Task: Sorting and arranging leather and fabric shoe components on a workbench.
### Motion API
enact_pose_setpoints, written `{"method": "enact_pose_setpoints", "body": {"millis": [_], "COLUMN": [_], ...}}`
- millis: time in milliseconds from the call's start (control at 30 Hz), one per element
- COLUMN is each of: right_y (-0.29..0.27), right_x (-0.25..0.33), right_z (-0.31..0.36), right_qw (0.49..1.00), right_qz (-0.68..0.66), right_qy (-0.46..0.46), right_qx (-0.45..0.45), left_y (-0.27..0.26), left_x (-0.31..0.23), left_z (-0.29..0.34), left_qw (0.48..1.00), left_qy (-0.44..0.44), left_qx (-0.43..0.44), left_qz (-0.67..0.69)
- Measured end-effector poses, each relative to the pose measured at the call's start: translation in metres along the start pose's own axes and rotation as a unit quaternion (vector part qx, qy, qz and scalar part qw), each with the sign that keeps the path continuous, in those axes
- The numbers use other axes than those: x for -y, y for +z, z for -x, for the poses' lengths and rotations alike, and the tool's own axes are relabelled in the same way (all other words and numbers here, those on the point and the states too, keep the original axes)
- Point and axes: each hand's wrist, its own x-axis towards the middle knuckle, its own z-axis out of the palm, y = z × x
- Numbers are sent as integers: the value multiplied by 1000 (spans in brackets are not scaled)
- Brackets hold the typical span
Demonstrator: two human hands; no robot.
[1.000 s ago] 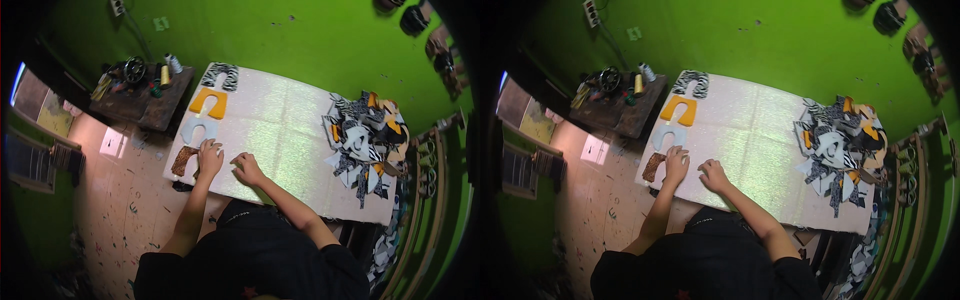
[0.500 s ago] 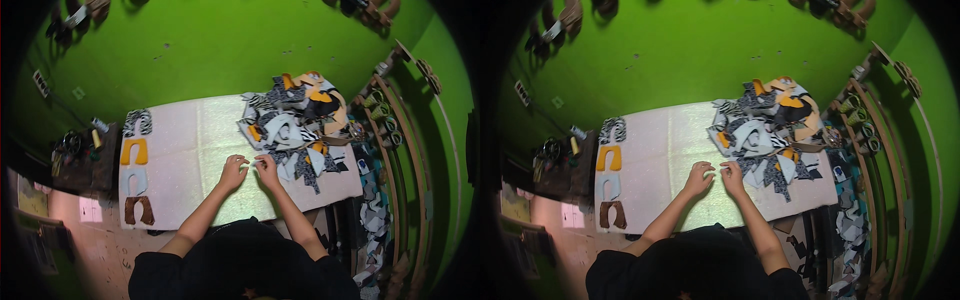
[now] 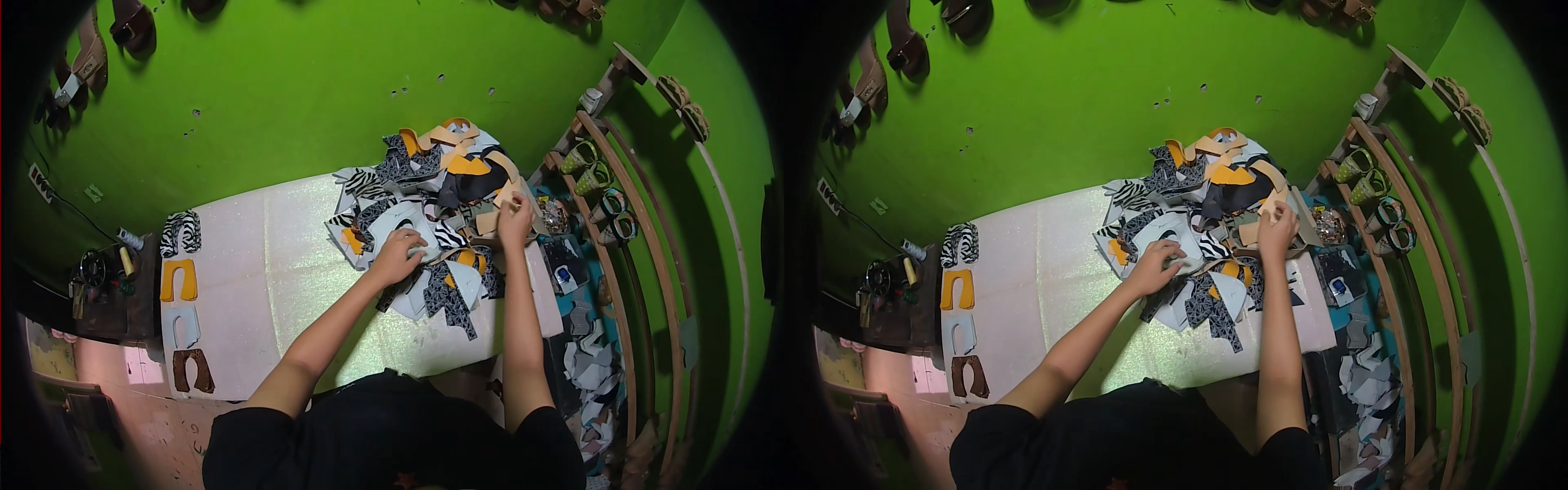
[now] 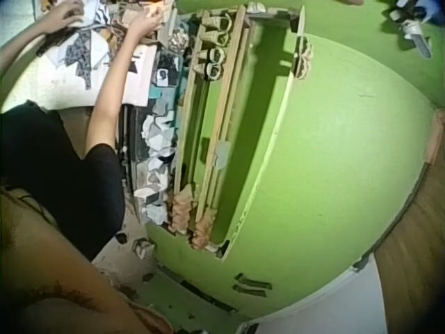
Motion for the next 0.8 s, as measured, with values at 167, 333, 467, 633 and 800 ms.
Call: {"method": "enact_pose_setpoints", "body": {"millis": [167, 333, 467, 633, 800], "right_y": [6, 15, 17, 3, 4], "right_x": [-18, -22, -13, 42, 78], "right_z": [-45, -46, -45, -34, -6], "right_qw": [969, 953, 992, 961, 912], "right_qz": [154, 261, 97, -104, -127], "right_qy": [163, 105, -8, -236, -350], "right_qx": [100, 109, 86, 104, 172], "left_y": [17, 32, 33, 21, 10], "left_x": [-6, -2, 7, 8, -2], "left_z": [-31, -35, -30, -26, -21], "left_qw": [1000, 999, 999, 999, 995], "left_qy": [29, 38, 4, -6, 1], "left_qx": [10, 23, 33, 19, -89], "left_qz": [-2, 16, 37, 35, 45]}}
